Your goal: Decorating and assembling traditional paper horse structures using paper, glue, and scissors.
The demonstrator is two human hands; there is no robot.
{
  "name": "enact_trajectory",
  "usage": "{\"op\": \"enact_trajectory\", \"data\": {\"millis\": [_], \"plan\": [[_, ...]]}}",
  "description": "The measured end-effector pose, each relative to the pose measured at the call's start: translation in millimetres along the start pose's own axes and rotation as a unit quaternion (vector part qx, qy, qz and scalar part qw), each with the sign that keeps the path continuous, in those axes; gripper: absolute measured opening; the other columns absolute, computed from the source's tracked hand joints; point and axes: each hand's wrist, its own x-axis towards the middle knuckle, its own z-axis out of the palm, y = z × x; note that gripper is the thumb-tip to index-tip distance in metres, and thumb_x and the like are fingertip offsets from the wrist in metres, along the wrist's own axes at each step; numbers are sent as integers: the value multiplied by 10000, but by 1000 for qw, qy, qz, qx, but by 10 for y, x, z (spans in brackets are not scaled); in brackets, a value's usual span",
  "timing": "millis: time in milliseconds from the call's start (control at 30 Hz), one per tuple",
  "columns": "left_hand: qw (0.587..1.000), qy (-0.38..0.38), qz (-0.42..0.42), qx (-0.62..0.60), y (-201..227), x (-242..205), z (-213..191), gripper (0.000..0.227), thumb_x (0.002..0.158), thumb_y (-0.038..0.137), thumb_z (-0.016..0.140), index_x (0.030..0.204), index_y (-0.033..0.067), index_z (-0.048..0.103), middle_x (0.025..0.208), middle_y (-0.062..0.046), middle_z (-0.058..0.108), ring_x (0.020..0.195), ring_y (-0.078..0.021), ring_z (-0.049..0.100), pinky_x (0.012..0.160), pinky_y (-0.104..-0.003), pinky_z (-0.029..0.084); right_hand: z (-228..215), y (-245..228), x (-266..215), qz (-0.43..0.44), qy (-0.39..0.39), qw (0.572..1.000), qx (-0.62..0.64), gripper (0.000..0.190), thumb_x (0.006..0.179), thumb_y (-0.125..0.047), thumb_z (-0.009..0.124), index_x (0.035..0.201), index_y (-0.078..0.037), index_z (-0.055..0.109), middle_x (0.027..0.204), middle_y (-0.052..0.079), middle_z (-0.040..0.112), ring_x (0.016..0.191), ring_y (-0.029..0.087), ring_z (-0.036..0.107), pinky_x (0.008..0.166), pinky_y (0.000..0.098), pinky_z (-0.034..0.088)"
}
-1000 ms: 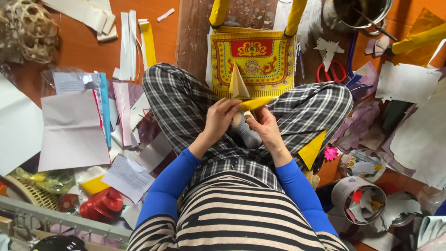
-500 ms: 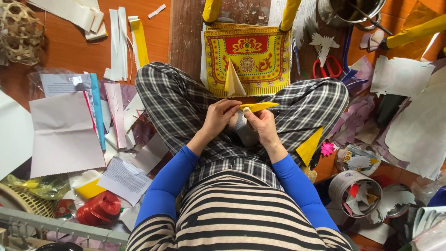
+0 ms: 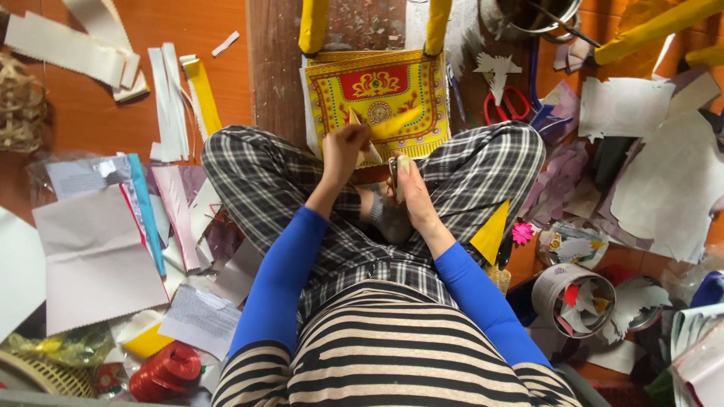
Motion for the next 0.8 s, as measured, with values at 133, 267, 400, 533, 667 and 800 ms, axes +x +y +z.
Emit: {"op": "enact_trajectory", "data": {"millis": [133,267,400,533,667,800], "plan": [[993,4,-37,-110,-162,258,36,163,1003,94,687,995,-51,761,815,-104,747,700,-147,706,664,-287,612,-119,181,176,21,85,984,-157,352,1028,-188,690,1343,-91,566,866,117,577,692,203,527,593,338,422],[971,51,-76,-222,-722,417,-25,187,992,93,681,1060,-79,714,878,-113,755,741,-173,727,707,-317,641,-55,300,452,-204,102,833,-504,361,856,-122,729,1196,-20,660,1125,161,689,1036,333,674,899,377,549],[944,124,-99,-288,-768,478,-149,214,1021,83,654,1128,-103,650,943,-132,722,777,-193,716,738,-337,641,-65,432,759,-215,8,782,-585,491,783,-67,715,1261,27,655,1214,277,636,1106,475,601,932,452,496],[953,142,-110,-242,-775,388,-182,247,1001,42,615,1237,-32,598,1054,-132,694,869,-200,711,781,-334,629,-250,499,898,-198,38,809,-551,391,865,-101,729,1240,6,704,1151,209,693,1077,386,667,918,403,540],[994,77,-9,80,-334,90,-174,505,835,-149,579,1301,45,603,1232,-154,642,1083,-286,660,855,-383,592,-295,215,799,-12,51,982,-184,321,935,-124,711,1225,11,737,993,121,709,802,177,654,702,291,538],[970,10,63,234,-204,-57,-196,620,779,-235,571,1324,60,606,1347,-196,618,1250,-350,605,968,-408,559,-263,5,711,35,27,999,14,316,947,-136,675,1234,-5,692,1017,57,682,765,127,637,622,265,540]]}}
